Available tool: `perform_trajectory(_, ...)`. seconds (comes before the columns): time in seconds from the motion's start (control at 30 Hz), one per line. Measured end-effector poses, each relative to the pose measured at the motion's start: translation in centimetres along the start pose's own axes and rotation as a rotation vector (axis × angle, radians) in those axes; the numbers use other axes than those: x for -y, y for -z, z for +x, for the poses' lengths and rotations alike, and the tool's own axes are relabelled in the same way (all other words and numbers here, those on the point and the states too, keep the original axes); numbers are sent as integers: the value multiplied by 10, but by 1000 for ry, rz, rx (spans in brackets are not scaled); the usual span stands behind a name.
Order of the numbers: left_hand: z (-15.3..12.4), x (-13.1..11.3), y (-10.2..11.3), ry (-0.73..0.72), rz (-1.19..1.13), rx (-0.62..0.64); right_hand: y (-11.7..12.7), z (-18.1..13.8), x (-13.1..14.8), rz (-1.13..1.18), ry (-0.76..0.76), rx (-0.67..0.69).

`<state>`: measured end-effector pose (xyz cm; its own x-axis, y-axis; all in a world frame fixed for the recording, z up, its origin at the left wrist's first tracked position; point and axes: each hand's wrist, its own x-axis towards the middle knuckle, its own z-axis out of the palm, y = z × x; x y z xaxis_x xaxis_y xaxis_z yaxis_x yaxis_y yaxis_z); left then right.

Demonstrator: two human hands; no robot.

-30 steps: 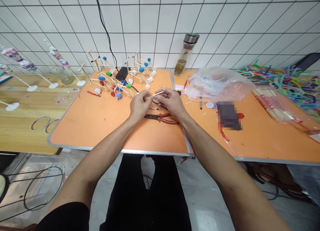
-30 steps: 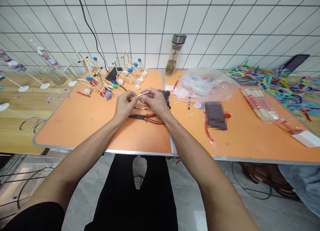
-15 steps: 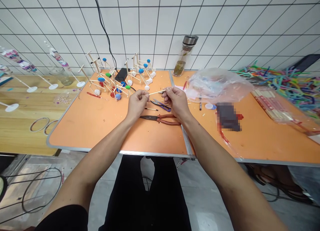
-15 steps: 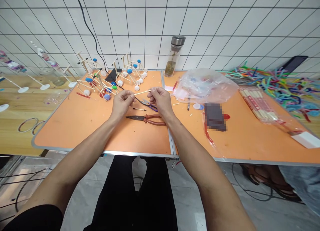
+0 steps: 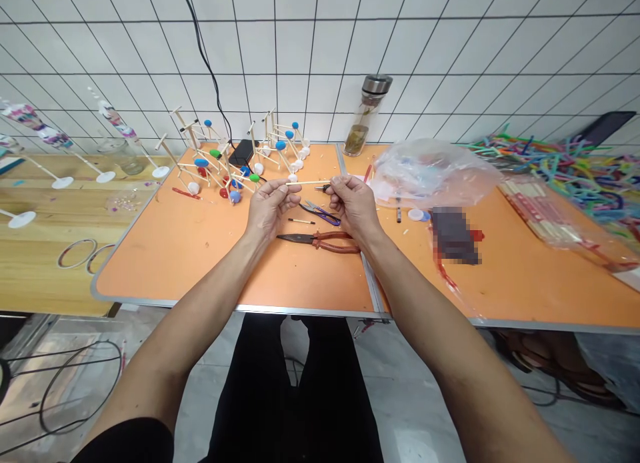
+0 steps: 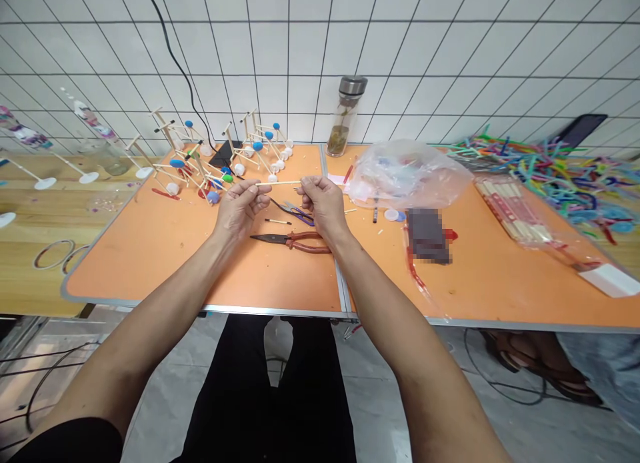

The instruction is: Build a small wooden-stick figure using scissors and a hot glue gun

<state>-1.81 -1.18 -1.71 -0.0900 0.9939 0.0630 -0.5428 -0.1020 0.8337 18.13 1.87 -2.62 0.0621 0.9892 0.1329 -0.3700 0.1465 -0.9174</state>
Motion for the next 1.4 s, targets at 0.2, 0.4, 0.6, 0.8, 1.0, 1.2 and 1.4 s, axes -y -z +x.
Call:
perform_trajectory(0.2,1,1,0,-11,17,-53,2,-2,0,-97,39,28)
perform_trajectory(0.4,0,-3,-1,1,123,-174,-1,-6,4,-238,82,77)
perform_trajectory(0.6,-1,-4,-2,-2,135,-200,-2,-4,6,-134,47,85)
perform_trajectory(0.8,0,-4,-1,6,108,-191,-2,-6,3,-166,90,89)
perform_trajectory(1.0,0,-5,-2,-31,98,-186,-4,-10,5,-332,101,115)
perform_trajectory(1.2,-3,-9,-4,-109,145,-192,-5,-14,1,-529,209,193)
perform_trajectory(1.4,-7,-13,-4,-233,304,-112,-1,-13,1,-654,282,164)
